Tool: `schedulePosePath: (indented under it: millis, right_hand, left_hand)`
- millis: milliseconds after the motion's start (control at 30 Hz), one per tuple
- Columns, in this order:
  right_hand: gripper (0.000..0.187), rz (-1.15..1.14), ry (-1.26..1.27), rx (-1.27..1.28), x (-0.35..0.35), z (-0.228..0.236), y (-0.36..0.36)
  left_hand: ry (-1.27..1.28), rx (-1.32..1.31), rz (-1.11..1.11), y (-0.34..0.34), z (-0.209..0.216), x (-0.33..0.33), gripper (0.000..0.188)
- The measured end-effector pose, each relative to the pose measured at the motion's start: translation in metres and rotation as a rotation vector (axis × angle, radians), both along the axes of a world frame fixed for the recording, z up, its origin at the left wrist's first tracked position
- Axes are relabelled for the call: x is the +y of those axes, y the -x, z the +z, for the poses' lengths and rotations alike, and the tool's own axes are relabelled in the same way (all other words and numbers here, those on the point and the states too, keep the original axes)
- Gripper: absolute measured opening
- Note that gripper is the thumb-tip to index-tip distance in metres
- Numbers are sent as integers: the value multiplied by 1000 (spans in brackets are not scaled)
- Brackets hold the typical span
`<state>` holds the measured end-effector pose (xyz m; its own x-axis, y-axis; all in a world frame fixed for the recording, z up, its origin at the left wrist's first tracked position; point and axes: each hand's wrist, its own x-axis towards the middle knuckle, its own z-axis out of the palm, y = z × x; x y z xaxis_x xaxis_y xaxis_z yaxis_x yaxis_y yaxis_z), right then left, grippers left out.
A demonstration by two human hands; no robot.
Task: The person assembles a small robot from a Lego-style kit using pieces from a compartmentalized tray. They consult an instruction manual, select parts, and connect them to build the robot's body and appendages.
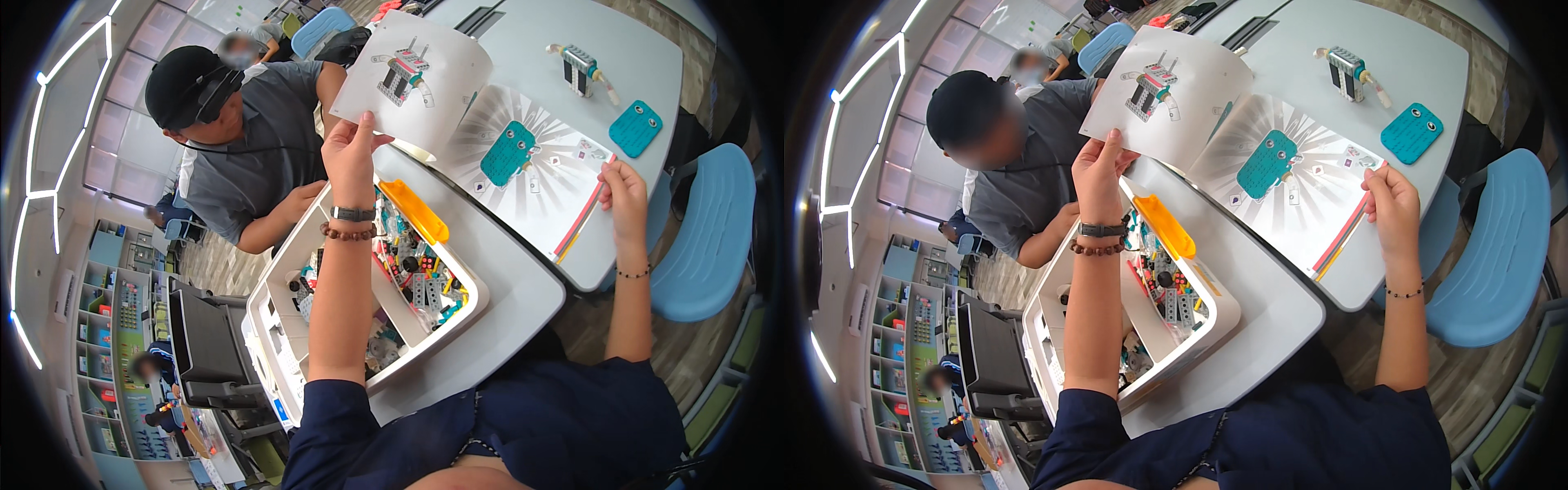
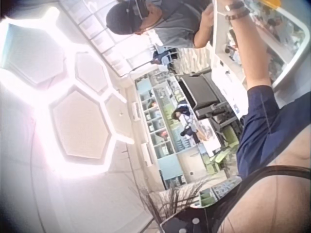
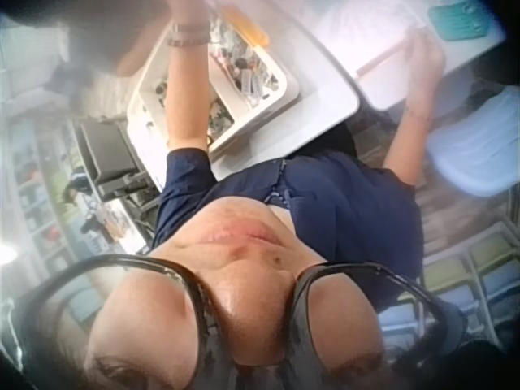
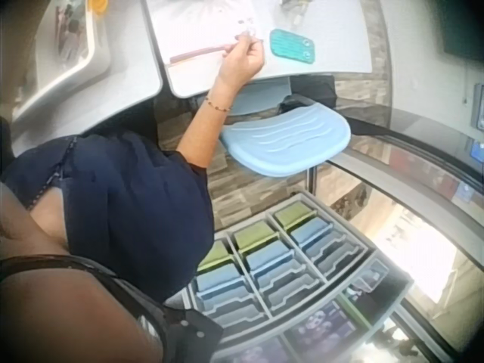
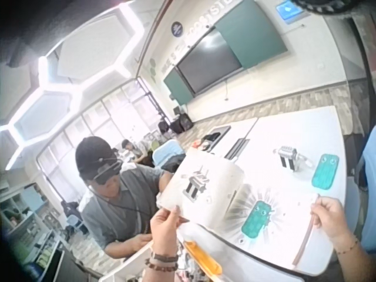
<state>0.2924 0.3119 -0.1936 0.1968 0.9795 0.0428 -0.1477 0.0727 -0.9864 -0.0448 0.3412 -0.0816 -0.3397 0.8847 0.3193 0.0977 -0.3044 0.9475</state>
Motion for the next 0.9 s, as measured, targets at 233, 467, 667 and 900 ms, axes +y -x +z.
schedulePosePath:
  millis: [233,467,667,900]
  right_hand:
    - [22,-16,-34,43,0,3,6]
    - [21,-37,-32,11,-1,5,5]
    - [18,-132,-312,-86,5,22,2]
    - [27,245,-430,-596,155,138,69]
  left_hand:
    - [-27,156,-166,-17,2,-9,18]
    - [18,865,-432,-64,-2,-35,16]
    - [107,819,-465,-61,-14,-33,15]
    - [275,576,-442,-54,-14,-26,19]
